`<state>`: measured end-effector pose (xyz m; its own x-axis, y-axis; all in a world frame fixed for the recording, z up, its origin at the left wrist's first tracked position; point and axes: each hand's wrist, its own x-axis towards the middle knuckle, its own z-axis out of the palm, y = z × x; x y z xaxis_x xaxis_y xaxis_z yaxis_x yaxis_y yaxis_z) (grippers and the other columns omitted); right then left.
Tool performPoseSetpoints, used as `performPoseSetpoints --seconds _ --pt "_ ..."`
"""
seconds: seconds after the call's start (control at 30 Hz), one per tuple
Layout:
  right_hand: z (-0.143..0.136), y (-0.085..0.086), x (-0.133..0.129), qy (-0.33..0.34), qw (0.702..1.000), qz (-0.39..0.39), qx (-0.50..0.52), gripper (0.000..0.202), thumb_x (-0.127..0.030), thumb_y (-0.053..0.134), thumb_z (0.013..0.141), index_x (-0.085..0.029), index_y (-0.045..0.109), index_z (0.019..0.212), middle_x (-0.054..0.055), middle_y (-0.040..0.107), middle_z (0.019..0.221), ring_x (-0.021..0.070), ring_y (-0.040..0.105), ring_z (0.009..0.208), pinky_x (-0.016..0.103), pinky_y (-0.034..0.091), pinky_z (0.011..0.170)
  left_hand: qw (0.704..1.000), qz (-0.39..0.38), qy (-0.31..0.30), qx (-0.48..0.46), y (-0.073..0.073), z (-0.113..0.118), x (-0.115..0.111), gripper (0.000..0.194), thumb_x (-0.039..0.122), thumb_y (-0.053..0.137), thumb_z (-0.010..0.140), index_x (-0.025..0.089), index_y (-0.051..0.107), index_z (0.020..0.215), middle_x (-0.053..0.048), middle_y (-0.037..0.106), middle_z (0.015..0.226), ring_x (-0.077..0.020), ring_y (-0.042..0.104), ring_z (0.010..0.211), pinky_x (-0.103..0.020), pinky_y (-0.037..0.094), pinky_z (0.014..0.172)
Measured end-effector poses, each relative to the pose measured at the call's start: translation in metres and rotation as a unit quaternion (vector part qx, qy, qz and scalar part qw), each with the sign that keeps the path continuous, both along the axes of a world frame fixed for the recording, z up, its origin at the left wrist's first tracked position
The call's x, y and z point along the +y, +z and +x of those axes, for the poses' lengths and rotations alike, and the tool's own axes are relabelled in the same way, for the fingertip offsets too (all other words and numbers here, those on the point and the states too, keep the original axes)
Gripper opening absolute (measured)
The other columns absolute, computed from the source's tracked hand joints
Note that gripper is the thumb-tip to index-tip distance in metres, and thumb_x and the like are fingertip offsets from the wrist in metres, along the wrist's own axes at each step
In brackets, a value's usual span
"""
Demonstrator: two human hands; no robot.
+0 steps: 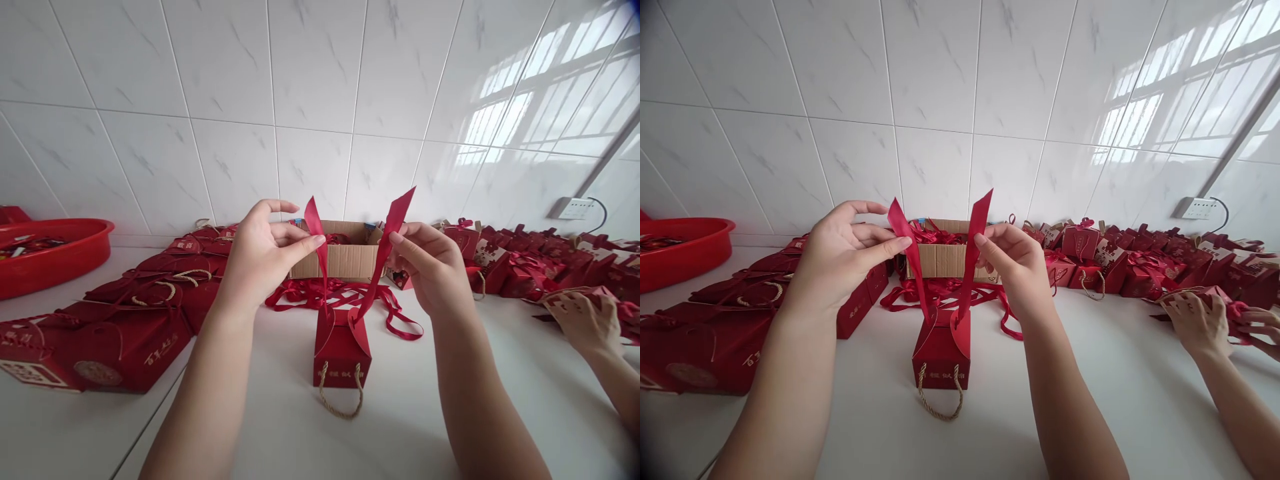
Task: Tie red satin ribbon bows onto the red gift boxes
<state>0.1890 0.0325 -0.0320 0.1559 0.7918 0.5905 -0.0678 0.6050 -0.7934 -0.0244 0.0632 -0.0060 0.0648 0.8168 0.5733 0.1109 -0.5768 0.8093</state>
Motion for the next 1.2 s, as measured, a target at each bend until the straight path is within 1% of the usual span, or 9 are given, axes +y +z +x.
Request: performPoseSetpoints --seconds 0.1,0.17,0.27,0.43,0.5,0.73,0.93,1.07,1.2 --pt "-0.0003 -0.0002 0.0003 0.002 1.000 0.002 -0.007 0.011 -0.027 0.072 0.080 -0.020 0.064 0.077 -0.003 0.053 0.062 0.0072 0.050 0.055 0.021 0.038 0.051 0.999 0.001 -0.032 0.005 -0.0002 -0.0006 0.0015 0.022 0.030 0.077 0.070 0.018 0.061 0.078 -0.002 0.070 0.071 -0.0166 0.067 0.070 -0.027 0.052 0.068" --pt "-0.0007 -0.0004 0.0002 0.000 1.000 0.000 -0.012 0.011 -0.027 0.071 0.080 -0.020 0.063 0.077 -0.003 0.053 0.063 0.0073 0.050 0.055 0.021 0.038 0.051 0.998 0.007 -0.058 -0.007 -0.0003 -0.0003 0.0020 0.019 0.028 0.074 0.073 0.017 0.060 0.070 -0.001 0.069 0.069 -0.0149 0.066 0.067 -0.026 0.051 0.067" --pt "-0.0013 -0.0006 -0.0004 0.002 1.000 0.004 -0.013 0.010 -0.026 0.071 0.080 -0.020 0.063 0.077 -0.003 0.053 0.063 0.0074 0.051 0.055 0.021 0.039 0.052 0.996 0.016 -0.085 -0.019 -0.0004 0.0007 0.0016 0.014 0.024 0.070 0.076 0.016 0.061 0.069 -0.001 0.069 0.068 -0.0154 0.067 0.068 -0.027 0.052 0.069" --pt "-0.0024 -0.0010 -0.0006 0.002 1.000 0.002 -0.021 0.010 -0.027 0.070 0.081 -0.020 0.063 0.077 -0.003 0.053 0.062 0.0082 0.050 0.056 0.022 0.038 0.052 0.987 0.005 -0.159 -0.035 0.0004 0.0039 0.0001 0.018 0.020 0.060 0.080 0.017 0.055 0.063 -0.005 0.073 0.080 -0.0211 0.069 0.090 -0.031 0.052 0.076" --pt "-0.0029 -0.0010 -0.0005 -0.001 1.000 0.002 -0.023 0.011 -0.027 0.070 0.080 -0.020 0.063 0.077 -0.002 0.053 0.062 0.0085 0.050 0.056 0.022 0.039 0.052 0.983 -0.002 -0.177 -0.048 0.0008 0.0052 0.0008 0.017 0.020 0.058 0.079 0.018 0.053 0.063 -0.005 0.072 0.078 -0.0202 0.069 0.087 -0.031 0.052 0.076" --pt "-0.0030 0.0000 -0.0001 0.005 1.000 -0.001 -0.020 0.011 -0.026 0.071 0.079 -0.020 0.063 0.077 -0.003 0.053 0.062 0.0078 0.050 0.056 0.021 0.038 0.052 0.987 0.000 -0.143 -0.074 -0.0020 0.0060 0.0089 0.021 0.022 0.068 0.074 0.019 0.054 0.059 0.004 0.055 0.058 -0.0095 0.053 0.059 -0.022 0.043 0.057" --pt "-0.0019 -0.0003 0.0006 -0.001 1.000 -0.011 -0.025 0.011 -0.027 0.072 0.079 -0.020 0.063 0.077 -0.002 0.054 0.062 0.0081 0.051 0.056 0.022 0.039 0.052 0.995 0.044 -0.086 -0.034 -0.0031 0.0075 0.0052 0.015 0.030 0.077 0.070 0.017 0.070 0.071 -0.002 0.070 0.073 -0.0149 0.063 0.073 -0.026 0.051 0.071" --pt "-0.0017 -0.0006 0.0010 -0.008 1.000 -0.003 -0.027 0.011 -0.027 0.072 0.079 -0.020 0.063 0.076 -0.002 0.053 0.061 0.0083 0.050 0.055 0.022 0.038 0.051 0.997 0.058 -0.050 0.005 -0.0006 0.0048 0.0024 0.009 0.024 0.075 0.071 0.019 0.072 0.078 -0.003 0.073 0.081 -0.0160 0.067 0.078 -0.027 0.054 0.075" --pt "-0.0022 -0.0012 0.0016 -0.012 0.999 -0.008 -0.040 0.012 -0.029 0.071 0.079 -0.020 0.063 0.077 -0.002 0.052 0.061 0.0086 0.050 0.055 0.022 0.037 0.051 0.995 0.085 -0.042 0.002 0.0004 0.0027 0.0011 0.004 0.018 0.073 0.072 0.020 0.071 0.074 -0.001 0.073 0.079 -0.0147 0.068 0.076 -0.026 0.056 0.074"
